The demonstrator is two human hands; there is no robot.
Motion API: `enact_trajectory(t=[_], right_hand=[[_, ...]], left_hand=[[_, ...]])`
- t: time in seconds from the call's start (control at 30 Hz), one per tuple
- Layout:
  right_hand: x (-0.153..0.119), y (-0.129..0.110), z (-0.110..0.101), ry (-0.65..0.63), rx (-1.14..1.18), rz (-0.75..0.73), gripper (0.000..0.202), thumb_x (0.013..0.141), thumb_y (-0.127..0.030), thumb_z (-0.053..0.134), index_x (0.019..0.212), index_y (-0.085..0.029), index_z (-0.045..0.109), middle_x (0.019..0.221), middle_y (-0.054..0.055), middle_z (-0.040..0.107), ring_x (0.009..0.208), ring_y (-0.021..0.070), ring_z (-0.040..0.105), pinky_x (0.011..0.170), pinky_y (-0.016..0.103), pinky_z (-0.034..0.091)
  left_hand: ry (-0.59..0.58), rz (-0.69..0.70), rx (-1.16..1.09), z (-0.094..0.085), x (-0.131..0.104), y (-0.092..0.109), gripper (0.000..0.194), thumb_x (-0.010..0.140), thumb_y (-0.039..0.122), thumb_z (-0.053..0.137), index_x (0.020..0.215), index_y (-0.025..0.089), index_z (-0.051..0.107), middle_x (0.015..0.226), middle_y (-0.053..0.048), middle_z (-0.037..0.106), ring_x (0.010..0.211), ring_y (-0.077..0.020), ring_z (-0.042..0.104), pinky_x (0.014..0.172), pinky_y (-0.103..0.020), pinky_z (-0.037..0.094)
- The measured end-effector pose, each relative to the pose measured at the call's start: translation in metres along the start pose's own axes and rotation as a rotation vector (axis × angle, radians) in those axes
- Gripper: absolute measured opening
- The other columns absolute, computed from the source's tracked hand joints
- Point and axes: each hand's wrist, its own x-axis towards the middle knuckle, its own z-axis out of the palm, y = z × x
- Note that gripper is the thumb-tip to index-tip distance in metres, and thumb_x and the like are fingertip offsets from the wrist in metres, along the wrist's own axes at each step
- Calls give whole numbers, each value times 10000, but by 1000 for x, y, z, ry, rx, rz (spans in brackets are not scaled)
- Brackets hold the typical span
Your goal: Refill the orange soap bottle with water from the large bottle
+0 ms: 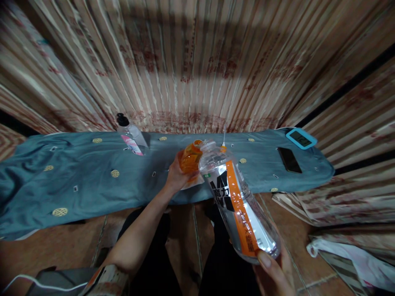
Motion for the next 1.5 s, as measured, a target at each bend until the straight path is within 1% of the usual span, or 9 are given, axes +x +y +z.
enact_trajectory(t=[0.13,0.33,0.53,0.67,0.83,0.97,1.07,1.27,1.5], right_hand=[[6,1,-5,4,45,-11,865,652,-515,843,1456,-354,567,1410,74,670,1207,363,683,1054,567,541],[16,8,-13,-71,49,-91,732,756,-475,787,1442,-340,573,1475,45,627,1277,331,650,1051,518,554],[24,15,-26,-48,93,53,845,691,-510,812,1478,-347,550,1288,100,735,1125,385,725,1035,615,546],[29,20,-34,-46,36,34,829,704,-492,801,1482,-387,537,1362,77,701,1138,374,722,1028,595,555],[39,25,-43,-60,66,110,880,659,-545,808,1478,-362,546,1176,92,774,896,332,769,905,547,612],[31,22,-31,-64,96,126,685,644,-506,831,1292,-338,687,1043,74,796,840,299,765,856,494,628],[17,14,-13,-122,123,104,516,739,-564,763,1175,-290,736,1127,107,782,955,334,762,908,540,606],[2,-4,14,-201,213,206,915,740,-659,735,1548,-312,484,1222,122,759,1038,331,756,793,437,634],[-1,-7,23,-197,268,238,1045,661,-618,812,1590,-368,404,1217,97,764,964,331,770,702,416,631]], left_hand=[[0,24,22,1,0,-2,691,642,189,899,1236,222,546,1209,-67,745,1138,-267,730,1017,-413,590],[18,32,10,0,-1,-3,680,648,205,892,1235,236,550,1227,-66,738,1154,-266,726,1026,-426,587],[-6,14,-22,1,-1,-1,698,652,213,899,1255,236,547,1242,-78,737,1164,-272,720,1042,-445,580],[-6,8,-2,1,0,-2,713,638,197,906,1254,239,551,1236,-68,739,1171,-276,716,1055,-449,570],[-1,14,-7,2,0,-2,734,629,187,909,1265,231,546,1239,-73,743,1158,-273,726,1049,-437,575],[6,28,-12,2,0,-4,730,626,195,909,1262,236,553,1241,-69,747,1157,-273,730,1039,-435,584],[3,26,-22,2,1,-5,729,630,200,908,1264,232,550,1251,-73,746,1163,-274,730,1044,-438,583],[9,21,-34,2,1,-6,749,621,185,911,1270,220,540,1253,-89,746,1169,-280,731,1052,-438,585],[-1,23,-30,1,1,-7,748,639,204,905,1284,210,527,1258,-98,741,1169,-284,731,1055,-439,584]])
